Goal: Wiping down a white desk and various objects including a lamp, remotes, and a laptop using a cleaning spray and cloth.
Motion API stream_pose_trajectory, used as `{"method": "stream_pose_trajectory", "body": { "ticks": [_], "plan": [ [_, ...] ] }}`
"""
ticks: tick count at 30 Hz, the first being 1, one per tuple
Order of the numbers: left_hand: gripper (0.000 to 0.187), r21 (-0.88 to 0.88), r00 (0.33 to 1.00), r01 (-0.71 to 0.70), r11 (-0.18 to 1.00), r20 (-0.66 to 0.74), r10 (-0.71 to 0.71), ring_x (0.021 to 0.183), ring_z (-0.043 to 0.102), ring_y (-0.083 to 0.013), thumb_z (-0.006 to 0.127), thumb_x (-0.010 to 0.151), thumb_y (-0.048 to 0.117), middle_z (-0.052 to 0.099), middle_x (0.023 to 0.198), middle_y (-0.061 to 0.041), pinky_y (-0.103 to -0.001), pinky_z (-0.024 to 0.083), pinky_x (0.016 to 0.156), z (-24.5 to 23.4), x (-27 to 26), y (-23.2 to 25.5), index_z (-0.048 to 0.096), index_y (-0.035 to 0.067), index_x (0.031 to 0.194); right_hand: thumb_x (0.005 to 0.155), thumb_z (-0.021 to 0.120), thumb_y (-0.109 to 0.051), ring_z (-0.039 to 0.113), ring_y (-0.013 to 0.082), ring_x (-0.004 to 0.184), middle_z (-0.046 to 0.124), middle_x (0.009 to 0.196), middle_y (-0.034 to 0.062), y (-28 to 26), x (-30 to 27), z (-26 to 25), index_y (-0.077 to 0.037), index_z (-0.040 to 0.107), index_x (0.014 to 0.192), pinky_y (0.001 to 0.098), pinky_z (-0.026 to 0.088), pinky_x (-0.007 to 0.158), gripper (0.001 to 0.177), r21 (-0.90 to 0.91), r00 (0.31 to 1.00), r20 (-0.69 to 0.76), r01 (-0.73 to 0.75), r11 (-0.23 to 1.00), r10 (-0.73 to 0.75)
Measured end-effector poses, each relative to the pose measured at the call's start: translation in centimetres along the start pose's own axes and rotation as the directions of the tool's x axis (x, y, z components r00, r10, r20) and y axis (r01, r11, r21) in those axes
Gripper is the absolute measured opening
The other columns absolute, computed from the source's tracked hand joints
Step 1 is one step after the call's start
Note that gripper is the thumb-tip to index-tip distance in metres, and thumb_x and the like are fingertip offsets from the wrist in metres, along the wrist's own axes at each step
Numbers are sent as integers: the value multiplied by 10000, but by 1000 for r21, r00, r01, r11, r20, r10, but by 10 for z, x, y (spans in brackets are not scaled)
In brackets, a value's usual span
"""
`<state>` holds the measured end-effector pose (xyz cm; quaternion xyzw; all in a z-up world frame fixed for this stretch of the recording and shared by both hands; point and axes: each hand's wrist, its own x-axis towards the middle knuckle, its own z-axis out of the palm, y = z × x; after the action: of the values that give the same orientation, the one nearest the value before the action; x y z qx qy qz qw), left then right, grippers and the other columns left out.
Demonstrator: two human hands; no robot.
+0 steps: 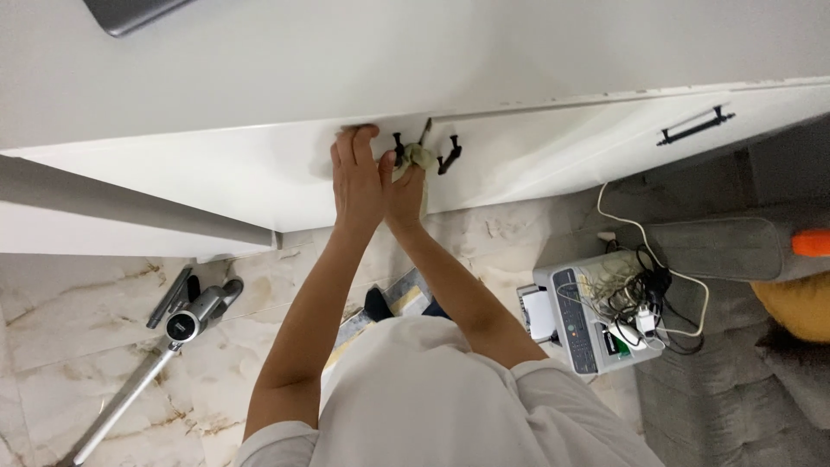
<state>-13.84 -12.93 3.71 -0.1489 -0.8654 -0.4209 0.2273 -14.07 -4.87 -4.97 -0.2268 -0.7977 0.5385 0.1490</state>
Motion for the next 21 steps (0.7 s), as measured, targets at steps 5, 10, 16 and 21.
{"method": "stream_pose_trajectory", "body": {
  "ticks": [5,10,16,21],
  "plan": [
    [425,2,995,-94,996,-41,94,1175,515,-397,709,981,163,508,1317,-200,-469,474,982,-1,-2,11,530,-31,1314,1036,538,-377,614,287,1090,573,1263,183,95,-31,-49,31,506,1380,439,544,849,535,-7,994,37,107,994,-107],
    [349,168,986,-165,972,1,167,1118,552,-298,764,1005,327,550,1213,-79,-461,453,967,35,4,5,579,88,1179,1050,534,-283,555,232,1047,517,1231,151,99,17,-62,66,197,1507,383,494,932,666,250,883,-323,426,869,-340],
    [271,458,905,-321,829,-110,412,1081,479,-209,718,983,331,506,1131,2,-429,389,959,67,30,14,602,200,1189,1018,623,-155,555,265,1064,520,1188,141,46,62,-43,38,378,1341,352,485,959,449,-83,810,-387,446,891,-441],
    [364,542,902,-287,789,-123,413,1015,438,-251,727,989,498,473,1088,-36,-486,353,913,86,25,-3,586,187,1112,946,690,-208,626,257,1001,615,1100,146,71,55,-47,21,477,1255,368,536,890,439,81,899,-304,353,932,-314]
  ]
}}
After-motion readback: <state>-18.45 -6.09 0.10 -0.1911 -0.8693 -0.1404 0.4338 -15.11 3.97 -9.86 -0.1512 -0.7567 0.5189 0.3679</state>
